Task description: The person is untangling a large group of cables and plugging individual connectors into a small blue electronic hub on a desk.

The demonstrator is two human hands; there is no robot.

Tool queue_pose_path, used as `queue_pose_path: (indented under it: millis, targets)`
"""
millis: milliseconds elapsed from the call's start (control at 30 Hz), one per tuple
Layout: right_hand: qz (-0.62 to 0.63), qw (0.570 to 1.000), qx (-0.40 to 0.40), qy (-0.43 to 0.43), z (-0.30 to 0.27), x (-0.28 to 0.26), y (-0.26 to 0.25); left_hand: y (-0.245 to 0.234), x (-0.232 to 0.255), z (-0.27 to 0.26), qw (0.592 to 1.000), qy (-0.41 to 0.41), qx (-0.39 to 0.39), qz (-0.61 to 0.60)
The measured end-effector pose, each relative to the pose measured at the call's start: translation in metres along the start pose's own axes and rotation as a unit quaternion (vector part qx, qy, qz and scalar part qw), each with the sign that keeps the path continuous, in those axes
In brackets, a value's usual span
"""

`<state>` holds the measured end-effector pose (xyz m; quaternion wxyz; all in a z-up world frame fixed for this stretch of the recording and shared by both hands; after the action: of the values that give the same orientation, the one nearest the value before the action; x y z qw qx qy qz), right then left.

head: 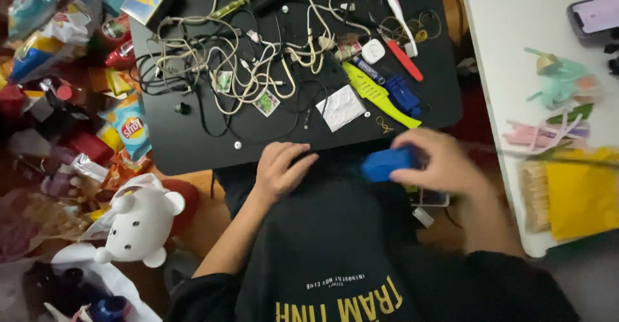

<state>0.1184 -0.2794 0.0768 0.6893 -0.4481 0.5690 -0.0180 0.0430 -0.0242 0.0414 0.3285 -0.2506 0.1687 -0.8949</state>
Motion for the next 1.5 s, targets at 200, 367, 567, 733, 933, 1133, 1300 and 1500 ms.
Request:
queue_pose_path:
  millis: [200, 367, 567, 733, 933, 1133, 1300, 1500]
  targets:
    - [-0.222, 0.902, -0.129, 0.346, -0.047, 0.059, -0.047, -0.010, 0.008, 0.023, 0.999, -0.022, -0.030, -0.002]
    - [-0.079, 0.893, -0.060, 0.439, -0.054, 0.084, -0.018, -0.001, -0.003, 0.005, 0.999, -0.045, -0.019, 0.017]
    - [-0.034, 0.886, -0.031, 0.461, -0.060, 0.144, 0.008, -0.001, -0.009, 0.002, 0.997, -0.068, -0.010, 0.028]
    - [-0.165, 0.891, -0.001, 0.423, -0.075, 0.177, -0.003, -0.001, -0.009, -0.001, 0.998, -0.063, 0.002, 0.030]
    - [-0.300, 0.869, 0.135, 0.369, -0.073, 0.323, 0.003, -0.001, -0.005, 0.004, 0.998, -0.049, 0.005, 0.042]
    - [0.014, 0.571, 0.276, 0.773, -0.100, 0.531, 0.023, -0.002, -0.004, 0.007, 0.997, -0.053, 0.007, 0.060]
    - [-0.040, 0.655, 0.217, 0.723, -0.058, 0.457, 0.006, -0.006, -0.001, 0.014, 0.997, -0.053, 0.012, 0.046]
    - [-0.106, 0.735, 0.138, 0.655, -0.048, 0.433, 0.005, -0.006, -0.003, 0.013, 0.998, -0.047, 0.010, 0.051]
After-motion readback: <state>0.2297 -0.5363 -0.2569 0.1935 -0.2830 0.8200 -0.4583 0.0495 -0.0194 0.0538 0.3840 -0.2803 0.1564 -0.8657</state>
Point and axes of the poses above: each hand's wrist, its own z-axis towards the middle knuckle, its own y-axis out of the palm, x = y × z, the point moved 9 cm from there along z, towards the middle knuckle, and after that the axes turned 9 degrees about -y, right-handed, at the moved point
